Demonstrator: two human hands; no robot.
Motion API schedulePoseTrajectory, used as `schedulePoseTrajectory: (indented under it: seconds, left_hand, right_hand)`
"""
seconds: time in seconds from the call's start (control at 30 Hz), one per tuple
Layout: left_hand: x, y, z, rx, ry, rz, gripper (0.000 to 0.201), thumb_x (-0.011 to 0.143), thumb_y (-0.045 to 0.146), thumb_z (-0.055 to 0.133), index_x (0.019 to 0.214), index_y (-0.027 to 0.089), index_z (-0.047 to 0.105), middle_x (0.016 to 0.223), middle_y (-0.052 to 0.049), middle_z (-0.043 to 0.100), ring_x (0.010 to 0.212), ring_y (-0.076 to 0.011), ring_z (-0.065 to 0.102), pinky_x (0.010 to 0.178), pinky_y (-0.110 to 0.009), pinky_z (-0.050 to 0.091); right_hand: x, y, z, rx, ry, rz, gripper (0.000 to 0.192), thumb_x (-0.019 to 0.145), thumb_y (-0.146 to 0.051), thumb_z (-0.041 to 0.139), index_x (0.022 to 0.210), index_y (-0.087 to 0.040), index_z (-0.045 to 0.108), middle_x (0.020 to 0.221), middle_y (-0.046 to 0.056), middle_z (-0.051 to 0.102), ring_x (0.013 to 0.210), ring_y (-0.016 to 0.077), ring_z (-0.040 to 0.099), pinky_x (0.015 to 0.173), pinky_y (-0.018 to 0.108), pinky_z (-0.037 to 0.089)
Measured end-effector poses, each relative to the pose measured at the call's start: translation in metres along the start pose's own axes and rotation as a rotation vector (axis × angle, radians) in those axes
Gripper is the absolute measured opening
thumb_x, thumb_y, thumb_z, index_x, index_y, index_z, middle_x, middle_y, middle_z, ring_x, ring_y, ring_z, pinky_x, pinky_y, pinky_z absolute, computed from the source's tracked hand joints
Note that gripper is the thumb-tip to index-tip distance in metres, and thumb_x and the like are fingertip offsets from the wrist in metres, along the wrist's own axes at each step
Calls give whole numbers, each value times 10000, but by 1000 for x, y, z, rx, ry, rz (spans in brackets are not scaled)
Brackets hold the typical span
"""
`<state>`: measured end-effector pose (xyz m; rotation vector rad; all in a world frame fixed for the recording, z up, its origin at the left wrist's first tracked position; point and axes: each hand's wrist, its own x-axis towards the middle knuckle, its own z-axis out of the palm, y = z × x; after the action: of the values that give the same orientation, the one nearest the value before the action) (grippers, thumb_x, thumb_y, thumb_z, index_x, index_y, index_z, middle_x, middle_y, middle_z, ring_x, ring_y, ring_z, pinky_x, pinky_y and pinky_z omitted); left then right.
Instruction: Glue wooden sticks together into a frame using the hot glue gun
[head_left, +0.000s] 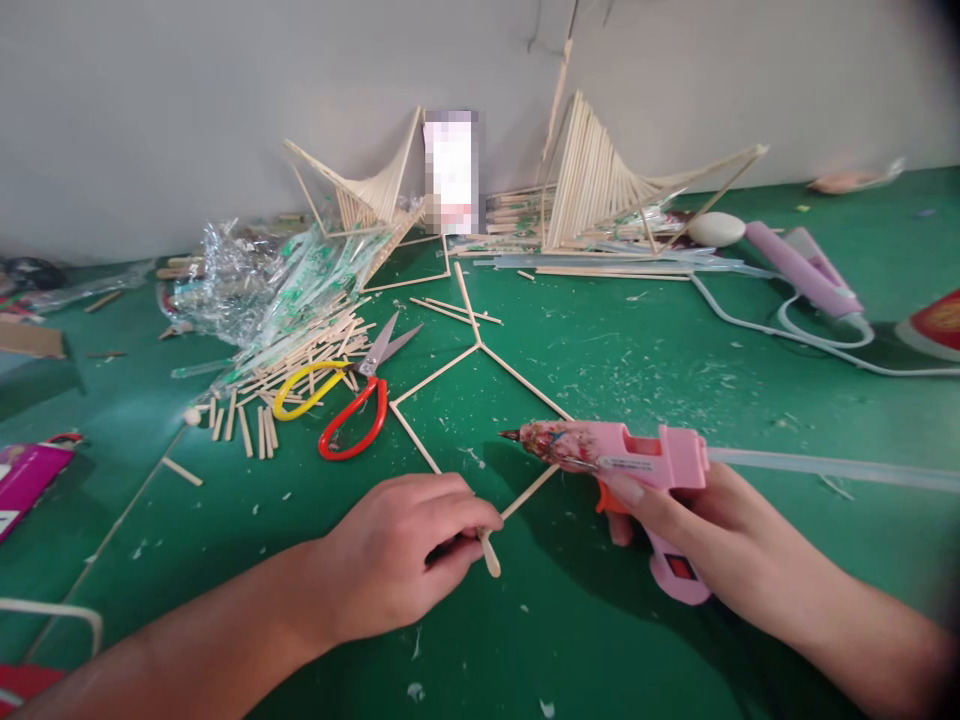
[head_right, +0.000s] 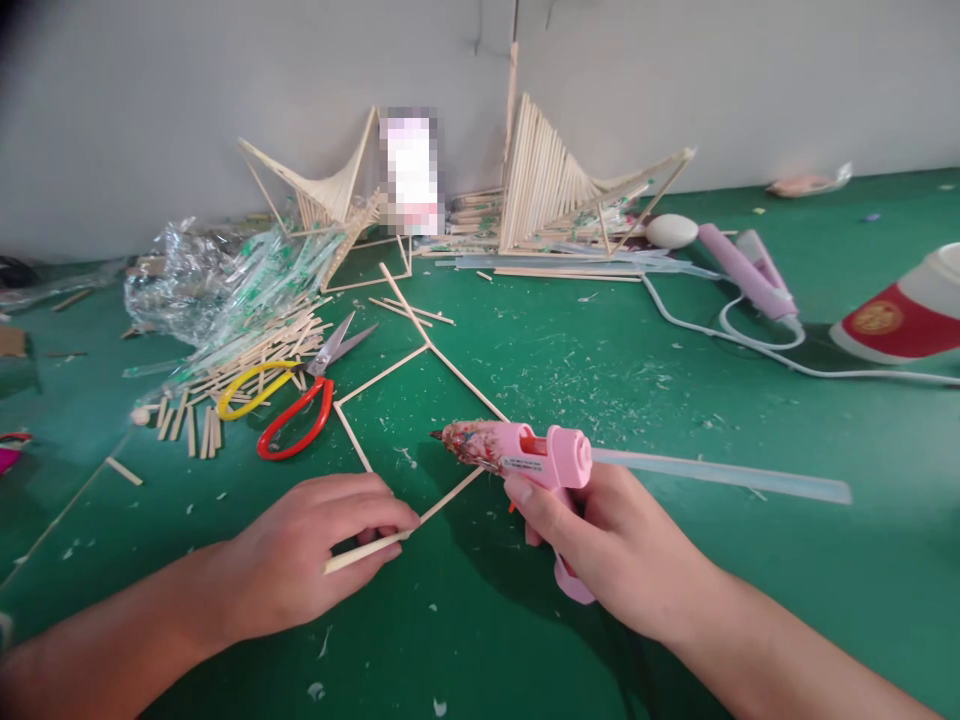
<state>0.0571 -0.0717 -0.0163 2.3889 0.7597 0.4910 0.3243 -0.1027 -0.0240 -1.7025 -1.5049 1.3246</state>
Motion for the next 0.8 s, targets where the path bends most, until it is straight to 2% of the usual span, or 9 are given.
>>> schedulePoseTrajectory:
  seconds: [0.27,0.47,0.8]
  left_hand:
    - [0,0,1,-31,-10,-28,160,863,89,549,976,152,643,790,-19,598,695,-118,548,638,-225,432]
    - [1,2,0,18,14,-54,148,836,105,575,946,164,656,815,-30,619,710,-136,570,643,-249,441]
    - [0,2,0,40,3,-68,126,845,117,567,906,157,670,816,-44,620,709,-146,581,639,-261,455]
  right_hand:
    - [2,-2,-1,22,-16,34,618,731,-789,447,664,-195,603,641,67,610,588,189,543,451,281,380]
    - [-3,-8,2,69,22,28,533,802,-689,493,683,-186,621,630,44,595,562,152,497,466,279,341]
    - [-6,-14,4,85,76,1,537,794,-690,511,625,-188,601,571,26,553,519,139,477,454,270,330]
